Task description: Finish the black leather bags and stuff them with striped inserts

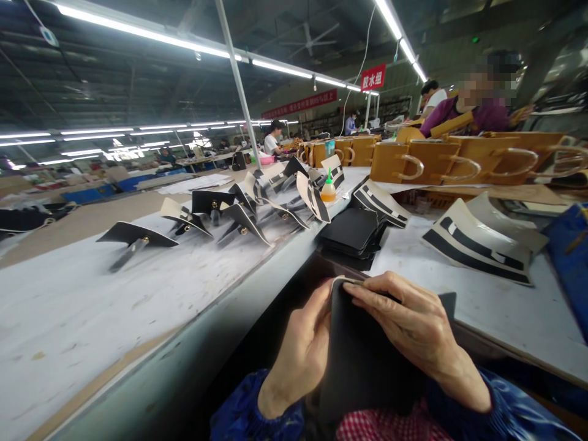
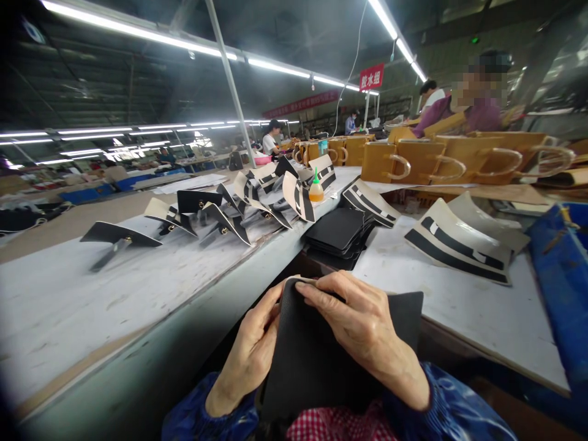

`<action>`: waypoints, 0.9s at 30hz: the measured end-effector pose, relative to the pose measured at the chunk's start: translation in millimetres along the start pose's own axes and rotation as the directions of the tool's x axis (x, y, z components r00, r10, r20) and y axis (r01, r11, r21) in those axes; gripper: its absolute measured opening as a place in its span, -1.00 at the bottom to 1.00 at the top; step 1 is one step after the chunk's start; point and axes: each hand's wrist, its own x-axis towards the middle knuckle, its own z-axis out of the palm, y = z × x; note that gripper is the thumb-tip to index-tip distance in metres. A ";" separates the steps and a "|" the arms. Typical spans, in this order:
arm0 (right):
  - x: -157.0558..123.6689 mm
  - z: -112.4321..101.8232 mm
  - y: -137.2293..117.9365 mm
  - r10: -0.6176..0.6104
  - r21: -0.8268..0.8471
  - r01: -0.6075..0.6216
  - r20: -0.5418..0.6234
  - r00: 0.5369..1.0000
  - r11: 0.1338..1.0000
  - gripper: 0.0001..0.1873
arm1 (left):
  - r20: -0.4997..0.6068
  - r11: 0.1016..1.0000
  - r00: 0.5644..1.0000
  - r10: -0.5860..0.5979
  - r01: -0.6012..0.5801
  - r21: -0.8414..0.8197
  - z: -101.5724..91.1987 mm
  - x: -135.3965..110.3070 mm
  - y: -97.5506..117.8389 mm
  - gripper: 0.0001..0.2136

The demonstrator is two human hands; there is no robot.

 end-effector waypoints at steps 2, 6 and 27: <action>-0.9 1.5 0.6 -0.009 -0.010 0.009 -0.015 1.000 1.000 -0.67 | 0.003 1.000 1.000 0.011 -0.011 0.003 0.3 -0.9 -0.1 -0.59; -3.3 4.0 1.6 -0.007 -0.030 0.006 -0.032 0.999 1.000 -0.71 | 0.006 0.999 0.999 0.039 -0.039 0.030 0.9 -1.6 -1.7 -0.59; -7.8 10.8 -1.6 0.137 0.105 -0.133 -0.027 0.990 0.986 -0.65 | 0.010 0.988 0.999 0.043 -0.044 0.148 0.3 -0.8 -6.1 -0.58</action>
